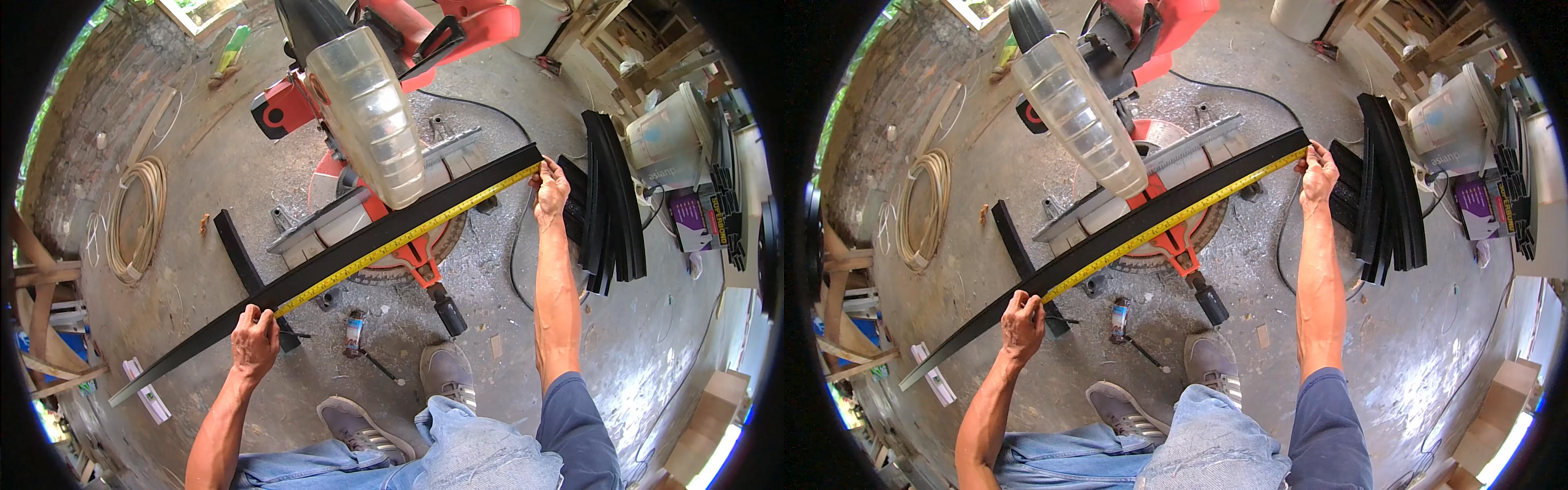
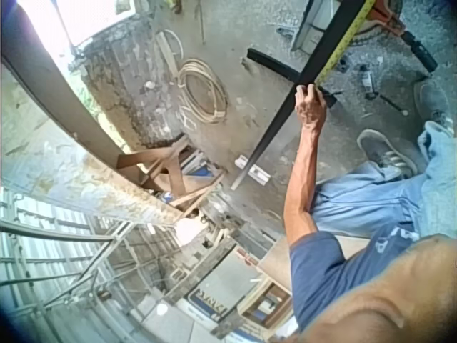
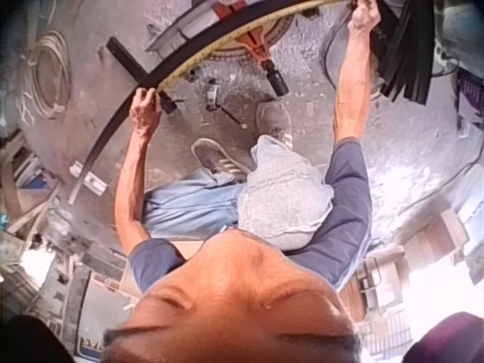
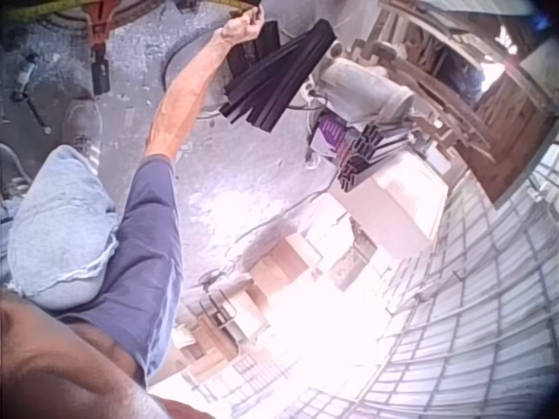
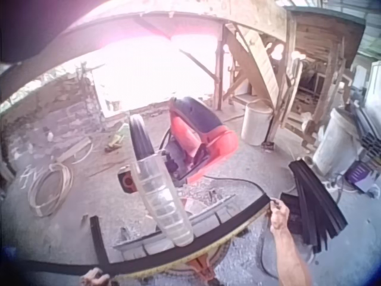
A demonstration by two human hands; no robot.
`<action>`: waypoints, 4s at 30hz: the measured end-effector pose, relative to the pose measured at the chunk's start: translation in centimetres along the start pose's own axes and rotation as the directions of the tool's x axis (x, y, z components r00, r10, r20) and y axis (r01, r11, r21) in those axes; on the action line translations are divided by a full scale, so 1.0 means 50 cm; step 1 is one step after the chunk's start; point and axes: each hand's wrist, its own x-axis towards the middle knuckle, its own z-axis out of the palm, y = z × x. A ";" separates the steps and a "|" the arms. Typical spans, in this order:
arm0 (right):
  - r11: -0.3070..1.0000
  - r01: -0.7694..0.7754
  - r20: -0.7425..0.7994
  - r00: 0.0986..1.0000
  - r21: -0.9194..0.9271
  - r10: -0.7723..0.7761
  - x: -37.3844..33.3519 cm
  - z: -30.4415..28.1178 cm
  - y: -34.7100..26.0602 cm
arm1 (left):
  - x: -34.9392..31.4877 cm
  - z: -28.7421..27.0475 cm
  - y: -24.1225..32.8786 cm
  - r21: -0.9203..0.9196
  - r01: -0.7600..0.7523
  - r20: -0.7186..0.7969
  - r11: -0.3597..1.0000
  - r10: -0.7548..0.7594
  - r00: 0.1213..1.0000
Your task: The person measures a black trim piece using a tape measure and cuts it to length with a miter saw.
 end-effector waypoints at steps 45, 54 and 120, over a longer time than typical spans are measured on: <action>0.992 0.066 0.149 0.988 -0.109 -0.049 -0.311 0.058 -0.167 | -0.065 0.003 0.087 -0.444 -0.032 0.175 0.895 0.122 0.977; 0.911 -0.073 0.752 0.540 -0.406 0.379 -0.781 0.106 -0.080 | -0.117 0.117 0.194 -0.566 0.048 0.219 0.823 0.094 0.971; 0.971 -0.169 -0.002 0.985 -0.170 0.171 -0.023 0.171 0.012 | 0.046 -0.042 -0.124 0.137 0.059 0.219 0.989 -0.088 0.972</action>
